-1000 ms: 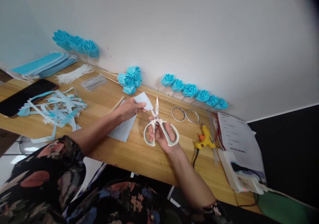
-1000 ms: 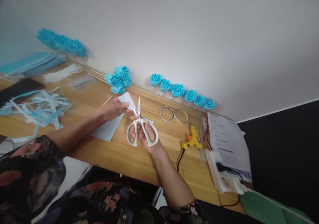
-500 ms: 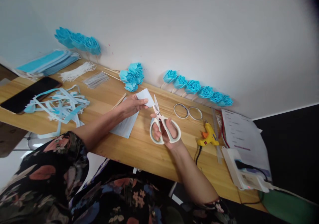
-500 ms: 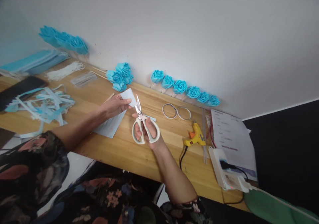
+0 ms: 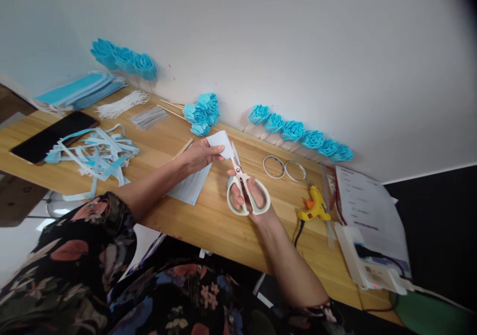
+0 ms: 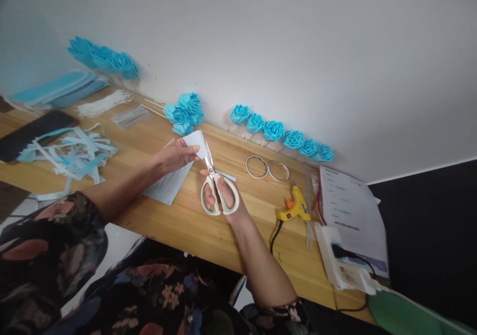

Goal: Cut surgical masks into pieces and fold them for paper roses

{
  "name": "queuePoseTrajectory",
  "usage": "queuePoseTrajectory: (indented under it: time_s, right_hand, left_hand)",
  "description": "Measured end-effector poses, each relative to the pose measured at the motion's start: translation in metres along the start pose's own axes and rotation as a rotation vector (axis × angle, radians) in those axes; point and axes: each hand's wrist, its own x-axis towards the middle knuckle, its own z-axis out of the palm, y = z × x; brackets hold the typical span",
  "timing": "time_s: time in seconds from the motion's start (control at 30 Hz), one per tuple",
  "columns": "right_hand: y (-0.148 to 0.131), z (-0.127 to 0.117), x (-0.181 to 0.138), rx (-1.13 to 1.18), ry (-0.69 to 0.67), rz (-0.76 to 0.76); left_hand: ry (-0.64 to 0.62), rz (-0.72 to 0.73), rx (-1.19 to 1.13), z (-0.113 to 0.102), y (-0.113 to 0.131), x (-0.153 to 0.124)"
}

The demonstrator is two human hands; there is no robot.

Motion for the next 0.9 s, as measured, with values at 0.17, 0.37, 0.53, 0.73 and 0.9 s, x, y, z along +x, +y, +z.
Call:
queuePoseTrajectory:
  time_s: [0.17, 0.37, 0.53, 0.73, 0.9]
  right_hand:
    - [-0.001, -0.001, -0.002, -0.018, -0.058, 0.039]
    - [-0.004, -0.001, -0.004, -0.082, -0.100, 0.058]
    - [-0.006, 0.002, -0.003, -0.111, -0.125, 0.041]
    - [-0.007, 0.007, -0.002, -0.104, -0.093, 0.004]
    - [-0.006, 0.011, -0.002, -0.070, -0.028, -0.039]
  left_hand:
    - [0.008, 0.010, 0.018, 0.001, 0.003, -0.001]
    - [-0.018, 0.003, 0.052, 0.001, 0.002, -0.001]
    - [-0.039, -0.054, 0.072, 0.002, -0.002, -0.003]
    - [-0.085, -0.084, 0.074, 0.002, -0.006, -0.004]
    - [-0.087, -0.066, 0.067, 0.002, -0.005, -0.004]
